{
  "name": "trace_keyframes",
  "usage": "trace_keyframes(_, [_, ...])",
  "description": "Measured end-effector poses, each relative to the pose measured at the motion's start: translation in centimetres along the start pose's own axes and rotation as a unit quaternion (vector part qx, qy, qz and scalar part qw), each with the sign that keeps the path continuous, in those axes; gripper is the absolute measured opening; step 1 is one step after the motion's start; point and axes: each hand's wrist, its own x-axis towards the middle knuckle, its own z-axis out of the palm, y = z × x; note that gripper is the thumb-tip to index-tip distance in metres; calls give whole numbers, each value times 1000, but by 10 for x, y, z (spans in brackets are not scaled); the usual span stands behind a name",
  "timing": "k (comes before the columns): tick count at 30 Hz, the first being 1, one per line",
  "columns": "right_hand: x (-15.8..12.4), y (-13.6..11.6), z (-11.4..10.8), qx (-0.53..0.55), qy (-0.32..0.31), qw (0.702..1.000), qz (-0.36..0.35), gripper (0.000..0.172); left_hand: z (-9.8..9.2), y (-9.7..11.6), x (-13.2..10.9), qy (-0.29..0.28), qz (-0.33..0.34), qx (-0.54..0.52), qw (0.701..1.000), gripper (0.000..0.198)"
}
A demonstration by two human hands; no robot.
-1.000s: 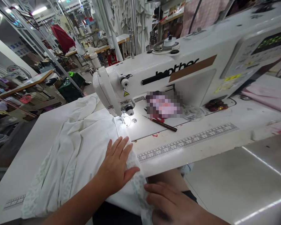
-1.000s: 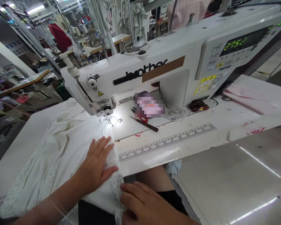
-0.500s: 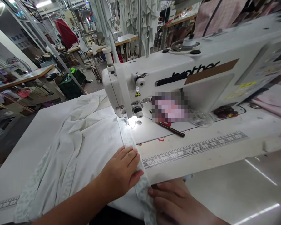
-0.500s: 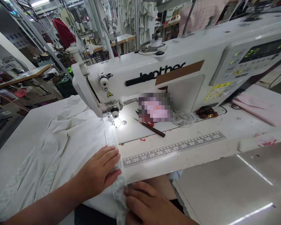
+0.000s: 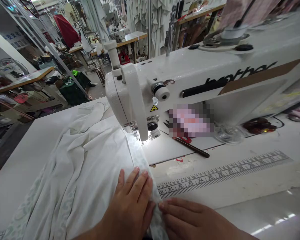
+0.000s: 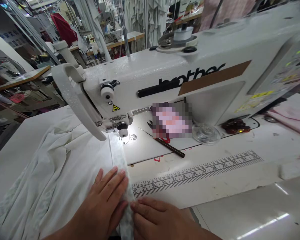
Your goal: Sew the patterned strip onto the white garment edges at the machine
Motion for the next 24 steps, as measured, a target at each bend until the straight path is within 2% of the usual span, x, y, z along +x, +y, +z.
trace_keyframes(5, [20,8,-21,-35,-86,996,17,43,2,-20,10,-1,-4,-11,1000,36])
trace_keyframes(10, [46,27,-39,-46,-106,993,-9,38,7,-43,25,16,-22,-20,999,31])
trace_keyframes(14, [58,44,-40,-65,-130,989,-19,44,11,-62,33,23,-24,-20,999,25])
trace_keyframes(19, [70,64,-37,-71,-151,985,-42,36,15,-86,45,14,-25,1,1000,26])
trace_keyframes(24, [84,84,-31,-35,-195,980,-2,29,22,-112,57,12,-20,11,1000,21])
